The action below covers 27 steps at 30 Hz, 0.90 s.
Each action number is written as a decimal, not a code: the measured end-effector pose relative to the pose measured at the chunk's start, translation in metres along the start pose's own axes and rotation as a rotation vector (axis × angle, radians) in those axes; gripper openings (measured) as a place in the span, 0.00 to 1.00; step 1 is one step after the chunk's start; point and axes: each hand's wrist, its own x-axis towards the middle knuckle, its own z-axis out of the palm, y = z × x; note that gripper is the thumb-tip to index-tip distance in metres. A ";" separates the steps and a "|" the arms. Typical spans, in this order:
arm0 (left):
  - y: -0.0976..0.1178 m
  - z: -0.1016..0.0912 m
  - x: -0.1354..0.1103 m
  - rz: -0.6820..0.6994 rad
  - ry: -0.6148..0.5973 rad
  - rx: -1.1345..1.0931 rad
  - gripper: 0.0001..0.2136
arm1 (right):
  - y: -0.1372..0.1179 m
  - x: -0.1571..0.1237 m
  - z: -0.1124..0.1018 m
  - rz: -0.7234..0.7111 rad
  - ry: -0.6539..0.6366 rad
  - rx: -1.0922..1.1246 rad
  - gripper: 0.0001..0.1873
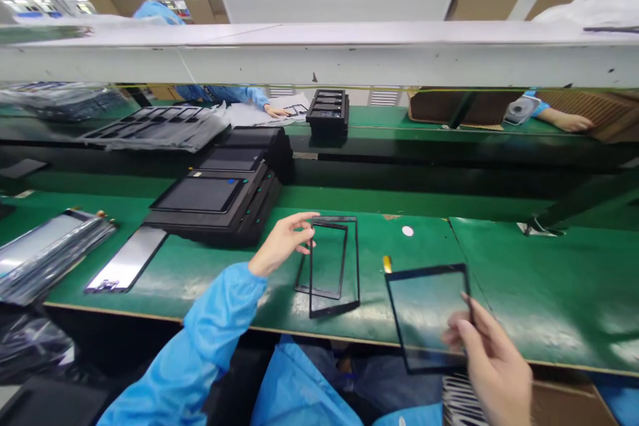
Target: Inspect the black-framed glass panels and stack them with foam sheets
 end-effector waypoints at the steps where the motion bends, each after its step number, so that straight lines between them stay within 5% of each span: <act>1: 0.003 0.007 -0.012 0.014 -0.012 -0.031 0.25 | -0.011 -0.003 0.021 0.046 -0.079 0.093 0.33; 3: 0.005 0.022 -0.035 0.034 -0.022 -0.095 0.24 | -0.027 -0.010 0.053 0.090 -0.248 0.224 0.37; 6: 0.004 0.042 -0.060 0.058 -0.014 -0.204 0.21 | -0.035 -0.019 0.072 0.116 -0.343 0.303 0.39; 13: -0.001 0.063 -0.078 0.092 0.053 -0.339 0.19 | -0.026 -0.029 0.065 0.121 -0.392 0.310 0.39; 27: 0.001 0.073 -0.090 0.058 -0.042 -0.407 0.20 | -0.027 -0.042 0.068 0.095 -0.258 0.302 0.37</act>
